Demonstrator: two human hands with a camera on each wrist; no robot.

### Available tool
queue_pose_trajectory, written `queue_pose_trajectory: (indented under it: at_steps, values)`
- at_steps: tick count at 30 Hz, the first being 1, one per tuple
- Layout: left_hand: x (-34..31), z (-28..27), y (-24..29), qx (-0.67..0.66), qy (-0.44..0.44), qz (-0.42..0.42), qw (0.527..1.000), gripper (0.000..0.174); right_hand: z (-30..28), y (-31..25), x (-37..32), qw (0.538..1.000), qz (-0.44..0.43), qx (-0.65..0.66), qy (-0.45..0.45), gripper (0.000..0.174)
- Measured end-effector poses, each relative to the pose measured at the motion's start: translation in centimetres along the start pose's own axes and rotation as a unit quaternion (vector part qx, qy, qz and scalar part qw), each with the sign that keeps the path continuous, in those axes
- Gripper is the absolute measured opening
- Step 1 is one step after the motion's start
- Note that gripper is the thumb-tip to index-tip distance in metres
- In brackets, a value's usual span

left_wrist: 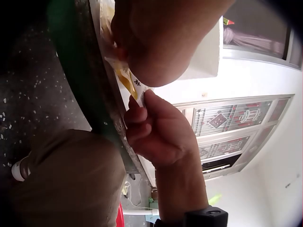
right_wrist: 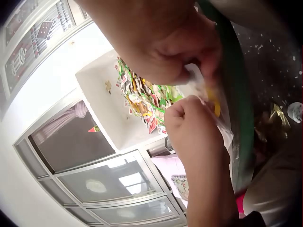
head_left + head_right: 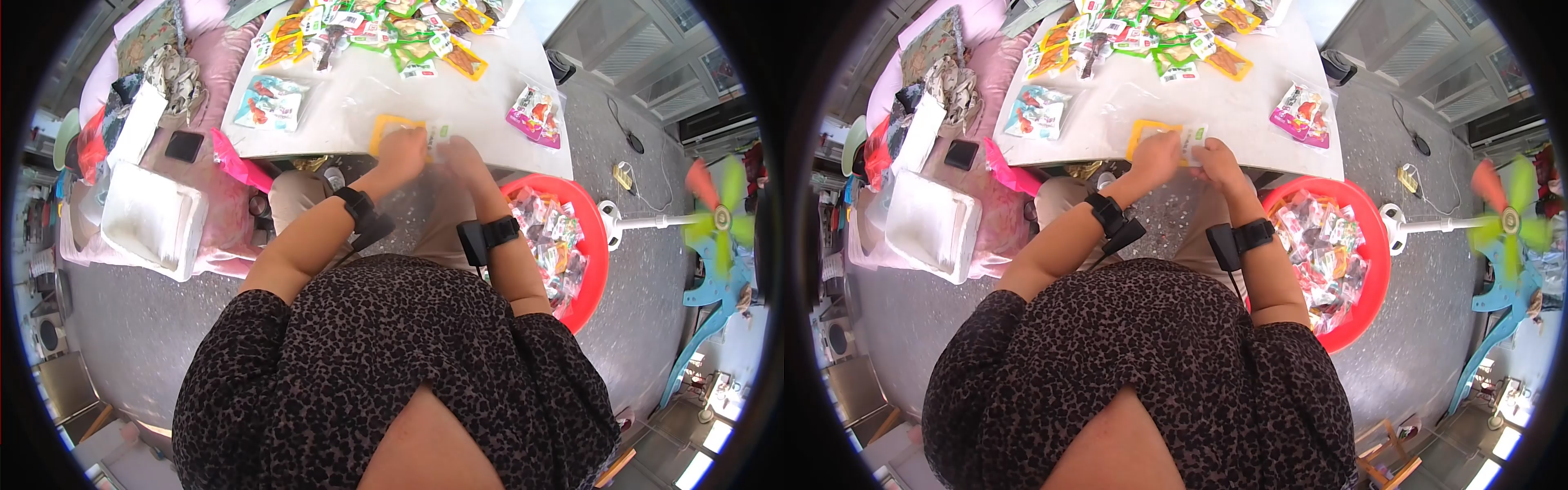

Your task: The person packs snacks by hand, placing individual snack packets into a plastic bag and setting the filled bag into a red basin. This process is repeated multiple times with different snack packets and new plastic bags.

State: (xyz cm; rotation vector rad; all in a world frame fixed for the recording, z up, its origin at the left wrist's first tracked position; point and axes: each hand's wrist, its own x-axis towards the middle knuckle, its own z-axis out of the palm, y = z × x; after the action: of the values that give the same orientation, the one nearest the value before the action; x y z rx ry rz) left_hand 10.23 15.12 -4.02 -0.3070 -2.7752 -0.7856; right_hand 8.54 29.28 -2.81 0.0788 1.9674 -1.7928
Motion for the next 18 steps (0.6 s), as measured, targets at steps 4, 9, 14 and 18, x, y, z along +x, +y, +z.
queue_pose_trajectory:
  at_steps: [4,9,14,18]
  values:
    - [0.1,0.2,-0.1,0.009,0.083,0.081,0.993,0.011,0.7,0.7,0.5,0.998,-0.017,0.028,0.057,0.013]
    - [0.0,-0.4,1.2,-0.037,0.019,-0.011,0.999,0.012,2.9,1.1,0.9,0.98,-0.1,0.16,0.07,0.008]
    - [-0.1,-0.3,0.5,-0.033,0.023,-0.03,0.999,0.012,0.9,4.3,3.9,0.958,-0.222,-0.156,-0.089,0.005]
    - [-0.4,-0.6,0.6,-0.047,0.015,-0.032,0.998,0.013,1.3,3.6,3.9,0.965,-0.2,-0.156,-0.066,0.004]
